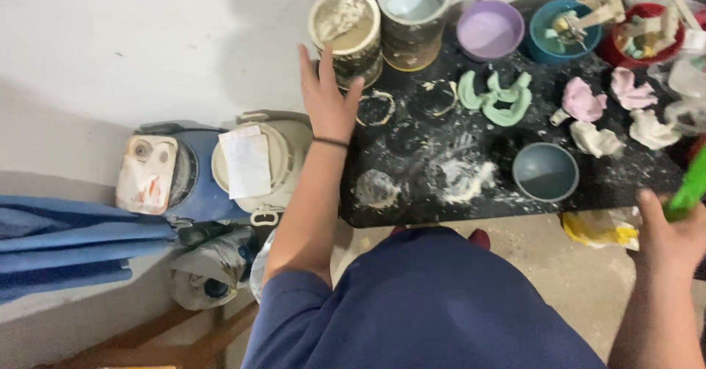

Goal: The person scoops a white powder from a container into a small bowl using a green spatula. They then add a small amount of liquid from a red cup and mix the contents thoroughly. The person continues to mix the compound, occasionally scraping the sides of the bowl to ensure everything is combined.

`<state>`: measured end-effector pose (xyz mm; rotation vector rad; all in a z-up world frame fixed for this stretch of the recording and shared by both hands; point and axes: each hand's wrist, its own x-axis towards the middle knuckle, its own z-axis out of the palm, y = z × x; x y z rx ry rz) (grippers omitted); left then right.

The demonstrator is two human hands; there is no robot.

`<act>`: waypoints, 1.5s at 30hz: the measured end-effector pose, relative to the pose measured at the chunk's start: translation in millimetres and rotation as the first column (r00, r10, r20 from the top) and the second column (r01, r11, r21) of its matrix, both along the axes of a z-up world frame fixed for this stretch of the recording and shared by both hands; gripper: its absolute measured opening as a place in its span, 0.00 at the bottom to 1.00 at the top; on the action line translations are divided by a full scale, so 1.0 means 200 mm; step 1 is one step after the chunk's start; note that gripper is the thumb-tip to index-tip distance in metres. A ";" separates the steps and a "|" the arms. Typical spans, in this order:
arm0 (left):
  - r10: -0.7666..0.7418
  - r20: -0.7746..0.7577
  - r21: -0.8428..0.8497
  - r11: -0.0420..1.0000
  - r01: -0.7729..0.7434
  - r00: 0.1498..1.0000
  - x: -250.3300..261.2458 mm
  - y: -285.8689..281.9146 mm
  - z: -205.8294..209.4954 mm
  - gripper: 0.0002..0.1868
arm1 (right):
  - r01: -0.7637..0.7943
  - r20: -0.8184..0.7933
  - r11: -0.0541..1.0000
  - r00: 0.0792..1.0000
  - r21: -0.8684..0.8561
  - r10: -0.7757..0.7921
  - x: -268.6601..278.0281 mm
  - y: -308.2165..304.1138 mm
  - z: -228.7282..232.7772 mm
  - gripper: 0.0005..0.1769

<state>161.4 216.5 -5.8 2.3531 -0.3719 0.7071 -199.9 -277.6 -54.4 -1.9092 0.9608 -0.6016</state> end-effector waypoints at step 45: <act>-0.700 -0.320 0.270 0.579 0.769 0.639 -0.63 -0.16 0.43 0.20 | 0.110 -0.072 0.900 0.994 0.421 -0.088 0.35 0.61 0.13 0.14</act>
